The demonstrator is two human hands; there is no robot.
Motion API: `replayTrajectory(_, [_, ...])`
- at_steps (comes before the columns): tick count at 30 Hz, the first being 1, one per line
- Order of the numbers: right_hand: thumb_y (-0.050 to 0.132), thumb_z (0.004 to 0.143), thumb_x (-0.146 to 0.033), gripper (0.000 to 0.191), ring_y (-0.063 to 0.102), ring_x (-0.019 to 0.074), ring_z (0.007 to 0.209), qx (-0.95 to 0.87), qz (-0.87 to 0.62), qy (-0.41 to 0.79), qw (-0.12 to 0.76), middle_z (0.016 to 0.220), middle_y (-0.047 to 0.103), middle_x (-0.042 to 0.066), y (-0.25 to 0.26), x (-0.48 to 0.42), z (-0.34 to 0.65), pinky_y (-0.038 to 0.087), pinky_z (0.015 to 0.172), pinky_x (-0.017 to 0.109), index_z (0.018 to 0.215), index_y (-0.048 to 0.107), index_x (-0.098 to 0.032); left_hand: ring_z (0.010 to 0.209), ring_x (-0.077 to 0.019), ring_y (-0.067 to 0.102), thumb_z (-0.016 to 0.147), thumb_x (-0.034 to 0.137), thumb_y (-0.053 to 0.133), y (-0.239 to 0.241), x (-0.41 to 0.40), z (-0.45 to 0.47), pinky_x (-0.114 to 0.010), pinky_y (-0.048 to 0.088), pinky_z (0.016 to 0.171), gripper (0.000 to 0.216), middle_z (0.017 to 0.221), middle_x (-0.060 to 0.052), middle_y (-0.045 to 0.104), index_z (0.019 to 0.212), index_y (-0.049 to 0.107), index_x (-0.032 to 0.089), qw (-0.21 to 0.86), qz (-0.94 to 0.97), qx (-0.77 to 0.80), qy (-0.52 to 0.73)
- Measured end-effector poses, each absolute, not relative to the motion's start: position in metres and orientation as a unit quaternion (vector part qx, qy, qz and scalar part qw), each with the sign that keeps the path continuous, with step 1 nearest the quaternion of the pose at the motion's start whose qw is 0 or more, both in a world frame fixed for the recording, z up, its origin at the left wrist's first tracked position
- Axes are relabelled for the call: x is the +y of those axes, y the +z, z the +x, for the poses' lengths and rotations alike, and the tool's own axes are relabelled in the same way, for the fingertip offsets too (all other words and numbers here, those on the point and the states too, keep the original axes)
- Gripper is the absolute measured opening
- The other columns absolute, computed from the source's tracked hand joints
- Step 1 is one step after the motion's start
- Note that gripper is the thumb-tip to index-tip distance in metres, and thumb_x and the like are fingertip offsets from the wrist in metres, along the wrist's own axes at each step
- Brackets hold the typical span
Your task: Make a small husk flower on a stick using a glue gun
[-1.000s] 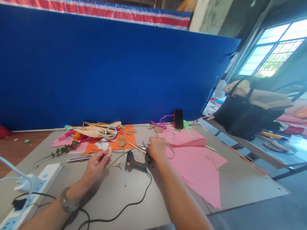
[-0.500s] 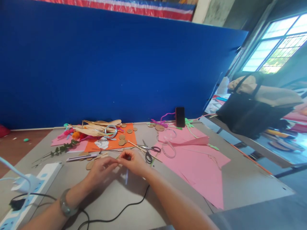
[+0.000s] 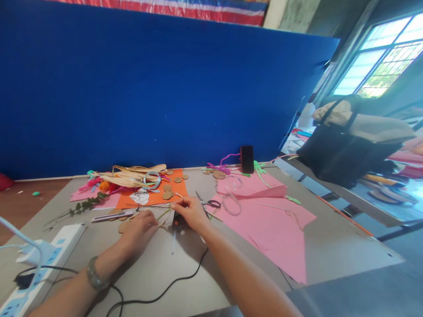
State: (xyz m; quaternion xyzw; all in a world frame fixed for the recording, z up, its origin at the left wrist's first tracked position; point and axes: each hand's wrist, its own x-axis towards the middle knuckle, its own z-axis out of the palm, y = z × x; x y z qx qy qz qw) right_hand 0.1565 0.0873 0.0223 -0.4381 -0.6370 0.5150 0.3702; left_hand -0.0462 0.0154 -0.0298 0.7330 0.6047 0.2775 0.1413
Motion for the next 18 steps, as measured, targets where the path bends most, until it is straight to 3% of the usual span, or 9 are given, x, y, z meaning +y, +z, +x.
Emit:
replayTrajectory(4, [0.071,0.069,-0.043,0.028,0.053,0.0119,0.057,-0.595,-0.472,0.532,0.375,0.069,0.064,0.001,0.027,0.088,0.159,0.037,0.044,0.020,0.077,0.070,-0.016,0.077,-0.0185,0.056,0.082,0.025,0.060,-0.017,0.017,-0.045,-0.031,0.043,0.072,0.013,0.079,-0.004,0.060,0.072,0.065,0.019,0.215,0.683,0.562,0.414])
replayTrajectory(8, [0.073,0.067,-0.044,0.030,0.055,0.0124,0.059,-0.564,-0.465,0.557,0.394,0.072,0.066,0.002,0.034,0.085,0.160,0.036,0.042,0.018,0.077,0.070,-0.016,0.065,-0.0152,0.056,0.074,0.035,0.071,-0.005,0.012,-0.038,-0.027,0.043,0.059,0.018,0.074,-0.004,0.062,0.073,0.066,0.017,0.387,0.559,0.490,0.546])
replayTrajectory(12, [0.076,0.064,-0.040,0.027,0.054,0.0114,0.058,-0.567,-0.413,0.587,0.403,0.067,0.066,0.001,0.041,0.075,0.157,0.040,0.048,0.020,0.070,0.068,-0.015,0.043,-0.0076,0.043,0.072,0.041,0.074,-0.001,0.005,-0.031,-0.020,0.032,0.042,0.027,0.055,0.002,0.057,0.076,0.066,0.015,0.488,0.464,0.484,0.559])
replayTrajectory(18, [0.076,0.067,-0.035,0.022,0.047,0.0078,0.049,-0.597,-0.365,0.592,0.400,0.056,0.060,-0.002,0.043,0.065,0.153,0.038,0.048,0.021,0.066,0.067,-0.014,0.052,-0.0119,0.057,0.079,0.039,0.069,-0.008,0.002,-0.029,-0.023,0.046,0.052,0.024,0.059,-0.001,0.065,0.080,0.064,0.015,0.490,0.487,0.460,0.557])
